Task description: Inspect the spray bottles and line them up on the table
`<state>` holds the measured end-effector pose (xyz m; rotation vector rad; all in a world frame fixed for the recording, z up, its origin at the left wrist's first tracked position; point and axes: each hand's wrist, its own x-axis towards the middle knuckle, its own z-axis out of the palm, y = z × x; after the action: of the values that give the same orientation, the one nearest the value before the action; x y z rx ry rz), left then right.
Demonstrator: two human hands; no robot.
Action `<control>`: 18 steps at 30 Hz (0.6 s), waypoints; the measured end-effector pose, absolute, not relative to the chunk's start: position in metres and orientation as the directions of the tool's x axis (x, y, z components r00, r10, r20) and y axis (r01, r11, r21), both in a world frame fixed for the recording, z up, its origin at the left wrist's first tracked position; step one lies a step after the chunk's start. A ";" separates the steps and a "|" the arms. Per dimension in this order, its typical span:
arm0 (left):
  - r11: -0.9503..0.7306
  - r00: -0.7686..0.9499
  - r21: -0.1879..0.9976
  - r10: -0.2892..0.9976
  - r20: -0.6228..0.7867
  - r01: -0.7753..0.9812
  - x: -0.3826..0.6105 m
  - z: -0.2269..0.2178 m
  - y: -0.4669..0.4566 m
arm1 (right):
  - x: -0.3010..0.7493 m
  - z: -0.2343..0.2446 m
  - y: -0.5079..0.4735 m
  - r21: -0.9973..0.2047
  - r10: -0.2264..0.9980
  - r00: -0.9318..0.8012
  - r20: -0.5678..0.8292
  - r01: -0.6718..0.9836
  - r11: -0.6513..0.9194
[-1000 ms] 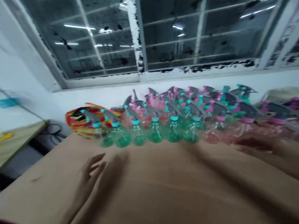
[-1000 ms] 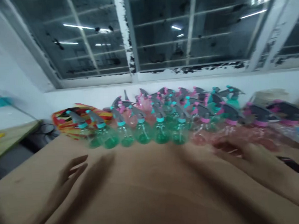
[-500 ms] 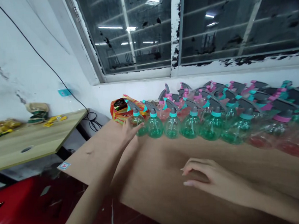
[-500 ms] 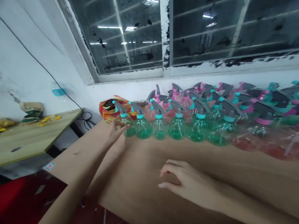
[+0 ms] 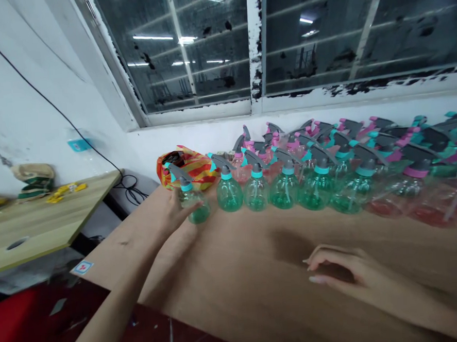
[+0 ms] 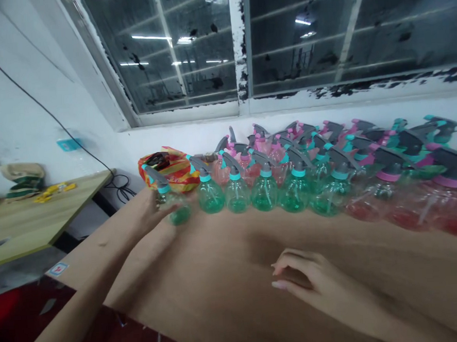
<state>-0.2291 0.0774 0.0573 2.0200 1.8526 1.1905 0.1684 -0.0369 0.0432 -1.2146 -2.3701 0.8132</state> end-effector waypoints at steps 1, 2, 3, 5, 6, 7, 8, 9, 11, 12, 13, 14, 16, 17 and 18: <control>-0.222 -0.057 0.584 0.905 0.421 0.781 -0.230 0.060 0.068 | 0.171 0.044 -0.036 -0.628 0.827 -0.559 0.053 0.625 0.463; -0.223 -0.038 0.575 0.913 0.406 0.787 -0.228 0.063 0.058 | 0.174 0.044 -0.036 -0.624 0.837 -0.545 0.058 0.635 0.456; -0.224 -0.020 0.566 0.920 0.392 0.793 -0.224 0.065 0.048 | 0.176 0.045 -0.035 -0.621 0.850 -0.523 0.064 0.646 0.444; -0.239 0.024 0.551 0.929 0.368 0.799 -0.207 0.066 0.031 | 0.182 0.046 -0.034 -0.620 0.890 -0.452 0.063 0.681 0.390; -0.256 0.056 0.545 0.933 0.357 0.799 -0.195 0.065 0.024 | 0.185 0.047 -0.034 -0.622 0.910 -0.411 0.056 0.699 0.354; -0.281 0.094 0.540 0.933 0.348 0.793 -0.180 0.063 0.018 | 0.188 0.049 -0.035 -0.625 0.927 -0.372 0.048 0.713 0.318; -0.313 0.140 0.532 0.930 0.340 0.787 -0.163 0.060 0.012 | 0.190 0.050 -0.035 -0.631 0.940 -0.340 0.045 0.719 0.290; -0.342 0.181 0.524 0.925 0.335 0.780 -0.145 0.057 0.008 | 0.193 0.052 -0.036 -0.641 0.948 -0.315 0.051 0.717 0.273; -0.398 0.233 0.484 0.901 0.366 0.780 -0.105 0.051 0.001 | 0.199 0.058 -0.039 -0.665 0.954 -0.289 0.084 0.696 0.270; -0.436 0.276 0.463 0.886 0.373 0.772 -0.085 0.048 -0.001 | 0.203 0.061 -0.041 -0.676 0.955 -0.276 0.106 0.685 0.273; -0.472 0.326 0.451 0.872 0.365 0.757 -0.064 0.047 -0.003 | 0.206 0.064 -0.043 -0.684 0.957 -0.262 0.127 0.675 0.276; -0.511 0.385 0.441 0.855 0.347 0.737 -0.043 0.046 -0.004 | 0.210 0.066 -0.045 -0.689 0.957 -0.248 0.151 0.668 0.281; -0.587 0.489 0.442 0.810 0.324 0.679 -0.002 0.047 -0.005 | 0.221 0.070 -0.048 -0.686 0.953 -0.216 0.213 0.662 0.303; -0.623 0.535 0.440 0.782 0.320 0.647 0.018 0.047 -0.005 | 0.227 0.072 -0.049 -0.681 0.947 -0.198 0.253 0.659 0.319; -0.655 0.570 0.438 0.754 0.326 0.616 0.036 0.048 -0.005 | 0.234 0.073 -0.050 -0.676 0.939 -0.176 0.296 0.655 0.336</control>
<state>0.0362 -0.0053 0.0476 2.5291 1.1311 0.7189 0.2336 -0.0503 0.0726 -1.3970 -1.9165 0.5271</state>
